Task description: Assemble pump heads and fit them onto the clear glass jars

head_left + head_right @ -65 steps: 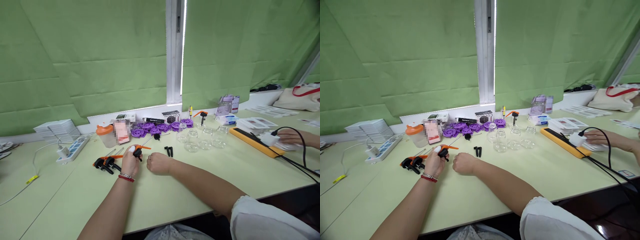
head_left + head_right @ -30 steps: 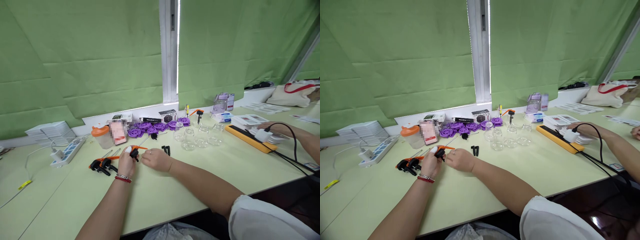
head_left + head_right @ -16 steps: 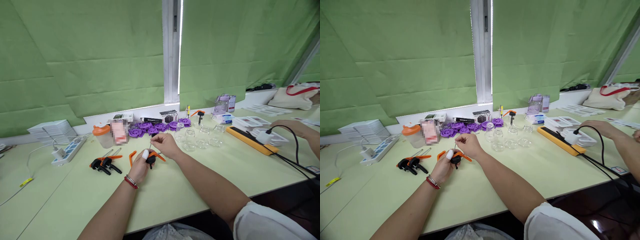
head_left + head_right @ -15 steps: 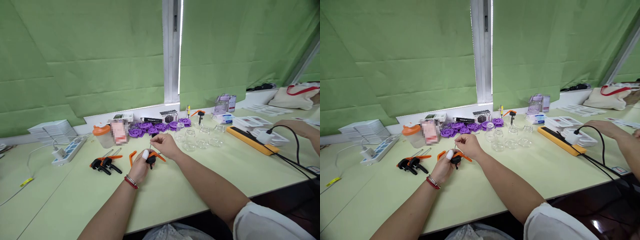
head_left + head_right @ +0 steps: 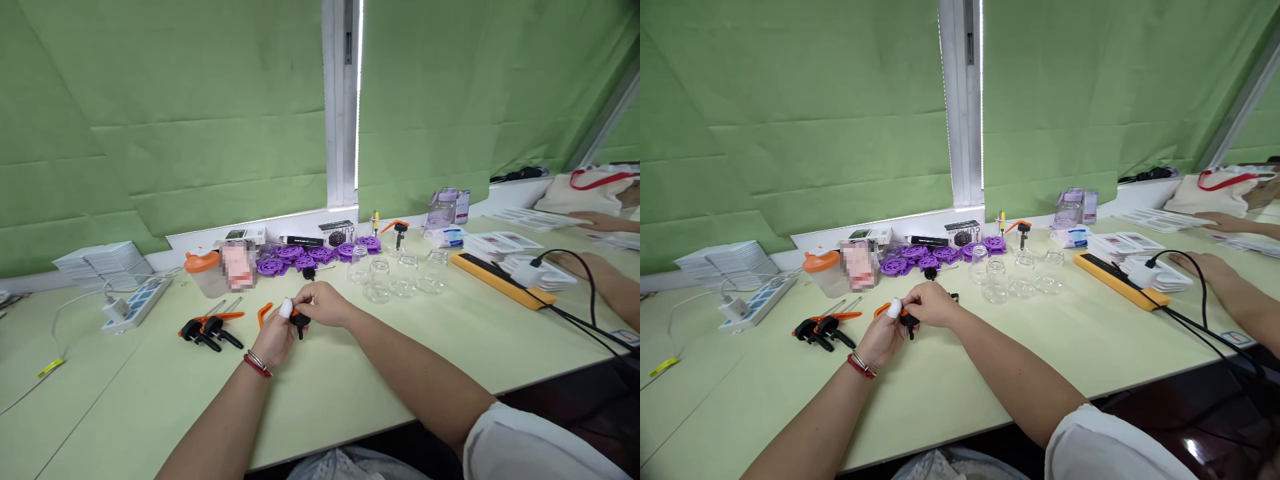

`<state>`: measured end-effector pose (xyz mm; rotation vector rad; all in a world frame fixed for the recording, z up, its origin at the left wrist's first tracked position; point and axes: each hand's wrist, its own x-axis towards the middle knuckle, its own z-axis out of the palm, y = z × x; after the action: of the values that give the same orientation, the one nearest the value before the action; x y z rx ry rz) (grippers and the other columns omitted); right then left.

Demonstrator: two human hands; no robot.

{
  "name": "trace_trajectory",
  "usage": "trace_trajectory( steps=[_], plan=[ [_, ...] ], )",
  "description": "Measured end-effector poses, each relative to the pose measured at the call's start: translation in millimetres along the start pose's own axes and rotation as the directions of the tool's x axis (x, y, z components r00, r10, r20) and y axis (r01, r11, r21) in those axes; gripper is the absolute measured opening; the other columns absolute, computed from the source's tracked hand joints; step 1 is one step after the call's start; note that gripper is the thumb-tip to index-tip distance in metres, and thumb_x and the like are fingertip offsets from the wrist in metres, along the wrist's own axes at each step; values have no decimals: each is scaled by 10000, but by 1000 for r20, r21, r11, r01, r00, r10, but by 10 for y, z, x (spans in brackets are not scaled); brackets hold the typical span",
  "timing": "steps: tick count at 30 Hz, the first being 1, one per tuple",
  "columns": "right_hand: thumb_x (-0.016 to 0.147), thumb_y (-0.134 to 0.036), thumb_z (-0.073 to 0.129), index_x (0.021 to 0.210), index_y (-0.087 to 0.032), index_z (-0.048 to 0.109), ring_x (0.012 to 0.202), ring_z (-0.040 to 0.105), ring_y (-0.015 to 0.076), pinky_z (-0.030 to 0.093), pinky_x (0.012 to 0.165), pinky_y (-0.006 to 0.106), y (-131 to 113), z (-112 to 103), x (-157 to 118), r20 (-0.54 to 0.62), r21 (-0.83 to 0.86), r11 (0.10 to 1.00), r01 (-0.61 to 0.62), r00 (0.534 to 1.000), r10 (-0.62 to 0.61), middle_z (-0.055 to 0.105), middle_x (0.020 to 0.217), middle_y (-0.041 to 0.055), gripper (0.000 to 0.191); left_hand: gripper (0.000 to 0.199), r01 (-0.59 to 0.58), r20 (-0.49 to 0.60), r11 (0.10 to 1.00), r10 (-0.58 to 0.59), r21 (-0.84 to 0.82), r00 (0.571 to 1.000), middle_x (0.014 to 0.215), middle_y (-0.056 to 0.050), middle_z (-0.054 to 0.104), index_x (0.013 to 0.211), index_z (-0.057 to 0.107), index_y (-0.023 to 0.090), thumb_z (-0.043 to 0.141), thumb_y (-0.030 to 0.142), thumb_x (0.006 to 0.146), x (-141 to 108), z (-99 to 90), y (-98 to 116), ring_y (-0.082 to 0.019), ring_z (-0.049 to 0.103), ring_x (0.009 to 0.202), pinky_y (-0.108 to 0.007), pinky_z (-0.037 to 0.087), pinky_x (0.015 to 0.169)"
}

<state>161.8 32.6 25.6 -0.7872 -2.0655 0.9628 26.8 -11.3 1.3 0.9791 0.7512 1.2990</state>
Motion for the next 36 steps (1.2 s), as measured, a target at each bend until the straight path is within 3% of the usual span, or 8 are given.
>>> trace_trajectory(
  steps=[6, 12, 19, 24, 27, 29, 32, 36],
  plan=[
    [642, -234, 770, 923, -222, 710, 1064, 530, 235, 320, 976, 403, -50, -88, -46, 150, -298, 929, 219, 972, -181, 659, 1063, 37, 287, 386, -48, -10, 999, 48, 20, 999, 888, -69, 665, 915, 651, 156, 615, 506, 756, 10, -28, 18, -201, 593, 848, -316, 449, 710],
    [736, -116, 667, 891, -174, 684, 994, 541, 201, 322, 927, 365, -154, -222, -20, 298, -370, 880, 297, 935, -190, 660, 1036, 61, 166, 336, -25, 92, 983, 9, 183, 996, 916, -60, 641, 1009, 612, 214, 630, 439, 760, -3, -56, 36, -203, 588, 838, -327, 457, 699],
    [748, -68, 609, 812, -190, 712, 891, 557, 171, 380, 796, 276, -216, -281, 94, 522, -342, 818, 462, 817, -243, 662, 953, 36, 172, 337, -35, 117, 921, -11, 388, 993, 789, 2, 594, 982, 578, 204, 700, 322, 690, 18, -106, 57, -122, 529, 629, -263, 420, 588],
    [670, -138, 724, 924, -226, 714, 1083, 496, 226, 353, 922, 341, -130, -300, 103, 397, -417, 798, 435, 877, -271, 572, 1176, 69, 268, 325, 30, 91, 940, -64, 339, 994, 794, -12, 597, 983, 592, 194, 679, 328, 700, 10, -64, 69, -147, 560, 686, -307, 457, 641],
    [724, -201, 694, 1057, -201, 660, 1077, 514, 205, 384, 905, 324, -23, -422, 71, 82, -405, 876, 260, 965, -249, 566, 1194, 88, 334, 277, 40, 35, 945, -54, 323, 998, 819, -17, 585, 925, 599, 181, 656, 363, 723, 29, -73, 51, -146, 566, 689, -325, 469, 662],
    [829, -250, 573, 1003, -168, 660, 908, 577, 170, 429, 796, 286, 91, -513, 25, -184, -403, 915, -16, 981, -64, 636, 1015, 79, 211, 277, 47, -21, 948, -42, 314, 999, 819, -10, 577, 899, 586, 179, 664, 371, 715, 53, -91, 35, -146, 571, 689, -324, 473, 665],
    [856, -290, 504, 791, -145, 661, 714, 591, 163, 425, 629, 253, 310, -579, -73, -350, -428, 762, -487, 866, 357, 651, 769, 68, 224, 294, 53, -119, 957, -19, 284, 993, 796, 1, 562, 862, 568, 173, 688, 372, 682, 89, -107, 17, -144, 569, 688, -313, 478, 656],
    [759, -335, 619, 719, -119, 640, 630, 609, 193, 391, 511, 251, 546, -510, -171, -367, -432, 635, -640, 769, 524, 646, 731, 110, 221, 283, 34, -207, 970, 17, 240, 978, 777, 3, 548, 839, 559, 169, 691, 351, 667, 115, -104, 15, -145, 564, 698, -321, 499, 656]
  ],
)
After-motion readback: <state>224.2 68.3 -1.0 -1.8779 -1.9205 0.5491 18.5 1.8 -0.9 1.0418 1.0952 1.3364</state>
